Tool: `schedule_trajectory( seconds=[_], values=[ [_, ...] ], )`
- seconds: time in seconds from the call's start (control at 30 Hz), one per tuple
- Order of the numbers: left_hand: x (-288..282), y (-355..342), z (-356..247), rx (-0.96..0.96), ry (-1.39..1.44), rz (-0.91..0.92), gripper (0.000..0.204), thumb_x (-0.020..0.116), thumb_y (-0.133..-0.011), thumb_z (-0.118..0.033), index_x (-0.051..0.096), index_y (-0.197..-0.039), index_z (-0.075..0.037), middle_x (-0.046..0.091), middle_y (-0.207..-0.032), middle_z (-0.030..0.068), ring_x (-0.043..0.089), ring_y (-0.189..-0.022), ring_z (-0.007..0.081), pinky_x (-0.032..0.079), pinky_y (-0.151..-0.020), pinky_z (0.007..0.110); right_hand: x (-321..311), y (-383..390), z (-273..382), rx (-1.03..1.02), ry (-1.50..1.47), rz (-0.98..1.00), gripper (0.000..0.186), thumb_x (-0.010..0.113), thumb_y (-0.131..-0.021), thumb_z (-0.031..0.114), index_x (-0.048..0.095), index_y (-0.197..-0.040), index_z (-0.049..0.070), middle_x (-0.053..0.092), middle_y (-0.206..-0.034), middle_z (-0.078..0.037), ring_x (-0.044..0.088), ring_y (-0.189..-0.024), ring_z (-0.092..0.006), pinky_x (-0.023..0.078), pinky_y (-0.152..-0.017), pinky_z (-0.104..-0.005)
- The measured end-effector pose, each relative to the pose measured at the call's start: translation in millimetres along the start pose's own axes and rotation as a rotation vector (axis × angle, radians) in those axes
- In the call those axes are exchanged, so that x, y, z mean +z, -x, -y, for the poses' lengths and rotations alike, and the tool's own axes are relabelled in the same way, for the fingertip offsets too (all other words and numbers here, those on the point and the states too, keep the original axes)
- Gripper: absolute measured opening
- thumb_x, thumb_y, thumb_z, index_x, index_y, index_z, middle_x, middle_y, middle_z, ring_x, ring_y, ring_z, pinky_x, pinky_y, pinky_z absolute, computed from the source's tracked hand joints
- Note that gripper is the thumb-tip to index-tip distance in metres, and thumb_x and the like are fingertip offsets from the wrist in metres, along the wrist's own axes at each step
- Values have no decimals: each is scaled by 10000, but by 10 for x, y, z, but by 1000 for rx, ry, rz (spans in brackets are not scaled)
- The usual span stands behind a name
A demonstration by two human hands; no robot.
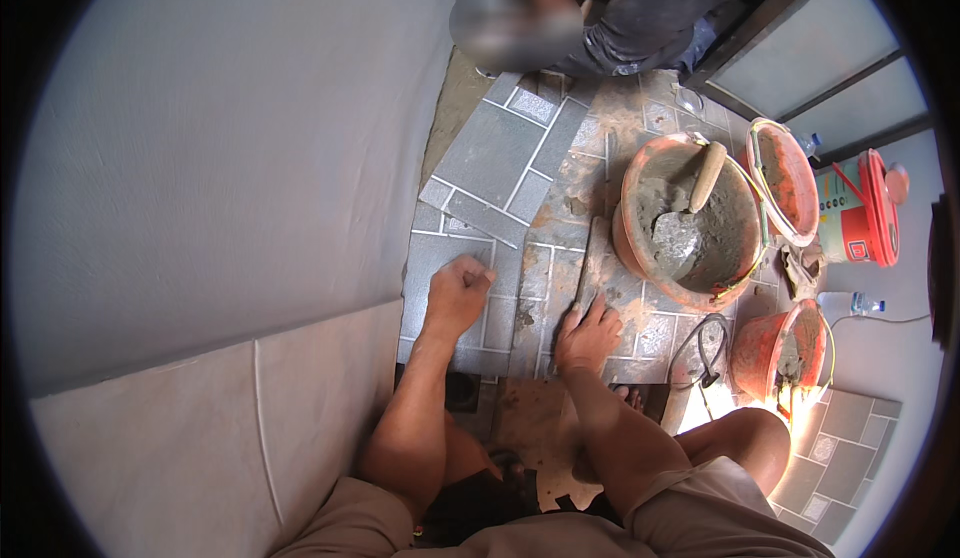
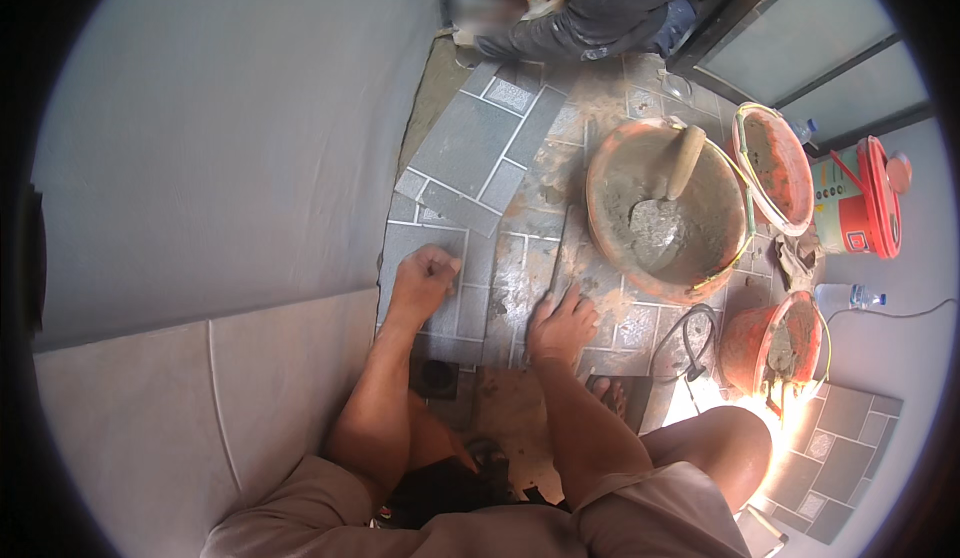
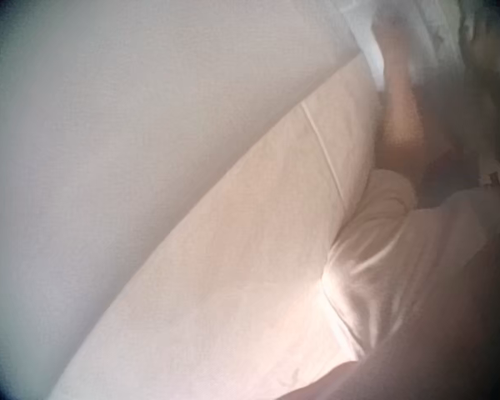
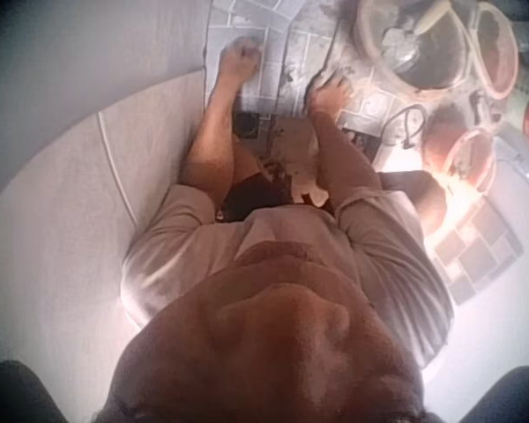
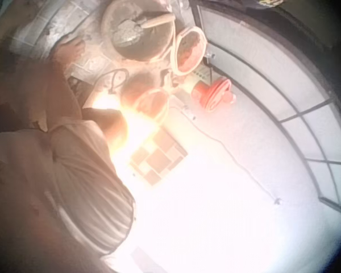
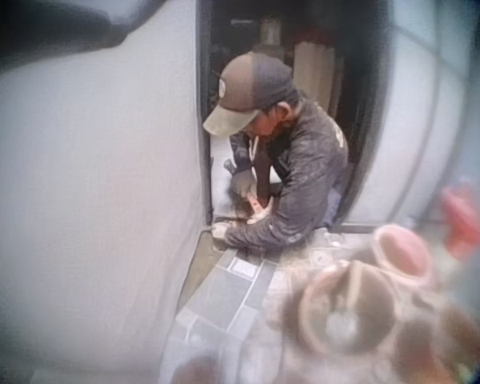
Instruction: The person is kneeling on a tiled floor, using a trowel to spread cement and a rubber mallet to tap down tiles. They are working on a section of the floor near a wall, placing tiles and adjusting them to fit the pattern.
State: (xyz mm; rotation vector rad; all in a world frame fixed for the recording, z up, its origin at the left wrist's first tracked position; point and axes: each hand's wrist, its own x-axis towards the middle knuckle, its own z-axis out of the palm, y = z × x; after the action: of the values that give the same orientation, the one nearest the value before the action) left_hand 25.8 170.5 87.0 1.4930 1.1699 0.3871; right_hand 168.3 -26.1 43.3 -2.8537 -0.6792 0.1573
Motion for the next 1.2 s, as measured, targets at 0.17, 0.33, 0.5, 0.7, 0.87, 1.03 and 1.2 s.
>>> schedule_trajectory(
  seconds=[0.17, 0.33, 0.5, 0.7, 0.87, 1.03, 1.2],
  values=[
    [19, -53, 3, 22, 26, -96, 121, 788, -919, -101, 715, -876, -14, 698, -725, 76, 618, -653, 167, 508, -646, 351, -4, 0, -21, -4, -35, -3, 688, 589, -993, 447, 493, -1531, 29, 544, -1260, -222, 498, -1210, -414, 381, -1014, -552],
    [70, -42, -21, 63, -44, -135, 152, 782, -931, -114, 704, -853, -9, 692, -723, 79, 601, -656, 149, 500, -643, 346, -64, 15, -1, 3, -48, 8, 709, 617, -976, 457, 488, -1529, 33, 538, -1259, -217, 495, -1214, -411, 377, -1017, -550],
    [158, -16, -60, 62, -46, -90, 184, 780, -940, -122, 691, -830, -4, 656, -697, 65, 557, -653, 138, 488, -642, 346, -69, 13, 11, 22, -40, 25, 718, 630, -970, 461, 483, -1533, 41, 533, -1270, -211, 489, -1222, -405, 372, -1025, -545],
    [217, 1, -87, 41, -36, -38, 192, 782, -942, -127, 691, -830, 0, 643, -699, 60, 544, -662, 136, 481, -644, 343, -86, 2, 11, 35, -38, 38, 733, 641, -962, 466, 477, -1543, 49, 529, -1276, -209, 481, -1234, -400, 367, -1035, -539],
    [224, -12, 0, 33, -6, -29, 192, 791, -937, -148, 711, -862, 10, 690, -750, 85, 609, -691, 174, 511, -675, 358, -68, 21, 32, 34, -31, 36, 741, 645, -960, 467, 472, -1550, 53, 530, -1278, -210, 482, -1235, -402, 366, -1042, -542],
    [216, 13, -58, 53, -56, -43, 200, 800, -929, -170, 730, -915, 17, 728, -801, 114, 673, -748, 220, 546, -733, 379, -31, 15, -1, 15, -24, 18, 744, 646, -958, 467, 473, -1548, 48, 531, -1279, -214, 482, -1239, -410, 375, -1033, -550],
    [211, 1, -62, -4, -51, -35, 197, 799, -928, -172, 730, -929, 12, 734, -818, 130, 682, -765, 232, 550, -742, 383, -67, 10, 13, 13, -30, 25, 746, 648, -957, 464, 479, -1542, 33, 532, -1286, -227, 486, -1238, -418, 384, -1029, -553]
  ],
)
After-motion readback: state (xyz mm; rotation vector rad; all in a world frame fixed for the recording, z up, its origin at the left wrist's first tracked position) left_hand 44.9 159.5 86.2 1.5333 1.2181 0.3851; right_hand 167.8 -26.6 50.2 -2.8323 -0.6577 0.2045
